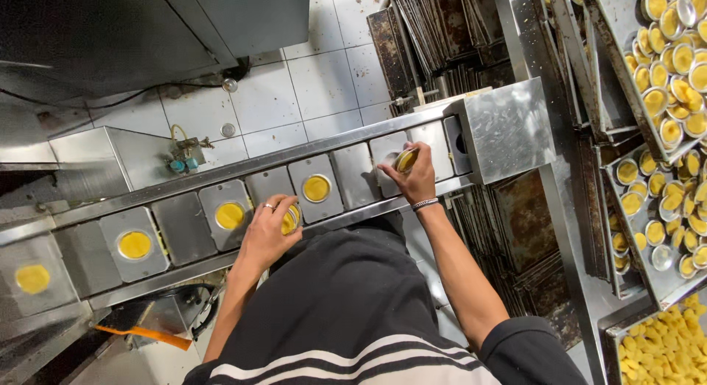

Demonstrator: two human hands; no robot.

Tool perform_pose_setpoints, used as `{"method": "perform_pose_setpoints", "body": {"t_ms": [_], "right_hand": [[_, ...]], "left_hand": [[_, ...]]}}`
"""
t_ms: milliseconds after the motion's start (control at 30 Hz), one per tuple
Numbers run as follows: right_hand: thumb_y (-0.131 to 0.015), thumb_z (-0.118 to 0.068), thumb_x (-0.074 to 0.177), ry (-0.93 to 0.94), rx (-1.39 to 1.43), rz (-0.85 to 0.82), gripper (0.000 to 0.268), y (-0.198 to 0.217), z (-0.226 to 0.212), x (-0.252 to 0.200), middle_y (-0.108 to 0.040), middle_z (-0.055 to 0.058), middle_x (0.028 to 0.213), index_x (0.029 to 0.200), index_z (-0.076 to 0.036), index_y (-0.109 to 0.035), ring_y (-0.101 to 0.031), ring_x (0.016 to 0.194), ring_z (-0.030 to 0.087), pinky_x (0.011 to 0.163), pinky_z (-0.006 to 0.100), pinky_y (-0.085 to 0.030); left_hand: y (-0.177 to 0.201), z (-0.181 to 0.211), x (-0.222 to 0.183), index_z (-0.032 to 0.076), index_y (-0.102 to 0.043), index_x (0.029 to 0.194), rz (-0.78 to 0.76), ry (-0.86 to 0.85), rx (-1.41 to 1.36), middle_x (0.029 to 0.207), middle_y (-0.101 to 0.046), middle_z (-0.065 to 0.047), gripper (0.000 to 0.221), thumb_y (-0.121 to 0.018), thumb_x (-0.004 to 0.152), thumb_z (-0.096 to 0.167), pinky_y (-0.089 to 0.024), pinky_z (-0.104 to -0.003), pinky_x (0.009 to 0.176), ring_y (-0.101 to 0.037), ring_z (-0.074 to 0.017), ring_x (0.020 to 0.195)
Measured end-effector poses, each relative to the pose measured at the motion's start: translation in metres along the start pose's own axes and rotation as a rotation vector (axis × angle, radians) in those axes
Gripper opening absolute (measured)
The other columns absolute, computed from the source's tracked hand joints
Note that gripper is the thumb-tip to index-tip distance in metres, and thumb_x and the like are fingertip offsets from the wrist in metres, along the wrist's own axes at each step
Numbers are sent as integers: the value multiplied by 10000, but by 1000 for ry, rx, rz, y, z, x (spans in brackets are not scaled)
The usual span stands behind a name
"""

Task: The person sorts pastry tins by taking empty ones from a conveyor belt and placing them onto a tray, while moving filled tins from the tray back onto the conveyor belt.

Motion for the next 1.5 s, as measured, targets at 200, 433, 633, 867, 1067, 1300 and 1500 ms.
{"method": "perform_pose_setpoints", "body": {"t_ms": [200,433,633,867,1067,1300,1500], "right_hand": [[-959,-497,695,5,-21,44,762,10,-17,-3,-651,107,1063,1161,-105,-500,-687,1015,351,888,416,-574],[-915,-458,775,197,-5,33,689,-19,-26,-9,-633,126,1118,1240,-81,-575,-642,1080,332,959,397,-513],[-910,-484,620,534,-262,-250,772,-66,-61,-34,-681,48,1221,1233,-141,-590,-584,1253,237,1093,393,-394],[-885,-546,693,419,-208,-90,756,-40,-39,-33,-651,134,1102,1196,-66,-587,-634,1081,319,990,421,-476],[-820,-725,715,316,-333,58,851,4,4,-1,-606,134,1036,1164,-36,-603,-633,980,305,931,388,-508],[-938,-614,589,258,-160,-12,888,-12,-5,-12,-617,122,1102,1221,-68,-637,-639,1039,304,962,387,-520],[-962,-520,611,355,-63,-34,845,-48,-39,-16,-627,158,1053,1196,-20,-613,-622,1050,340,1009,424,-484]], "left_hand": [[4,-17,-4,174,-580,1361,54,2,16,1307,-559,-83,582,-750,804,197,-619,-509,847,-634,-390,1128],[16,-21,-8,143,-577,1370,61,50,-3,1311,-563,-110,578,-743,819,195,-617,-517,837,-634,-405,1135],[15,-14,-2,160,-567,1380,43,15,37,1325,-548,-112,605,-760,808,192,-610,-539,875,-605,-427,1188],[9,-28,-9,187,-561,1401,26,56,30,1353,-543,-89,622,-766,816,240,-598,-525,933,-589,-402,1241],[3,-36,-7,184,-572,1392,20,42,30,1338,-552,-82,621,-772,807,241,-592,-504,930,-612,-379,1205],[10,-24,-1,193,-588,1365,53,21,27,1311,-571,-67,624,-792,778,255,-593,-505,917,-636,-374,1142],[2,-29,-2,206,-572,1372,62,6,57,1309,-564,-79,639,-789,772,237,-588,-519,924,-639,-396,1149]]}}
Point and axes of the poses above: each hand's wrist, its own x-axis towards the middle knuckle, its own y-axis out of the back of the hand, z = x × y, the point moved 8 cm from there along x, towards the middle knuckle
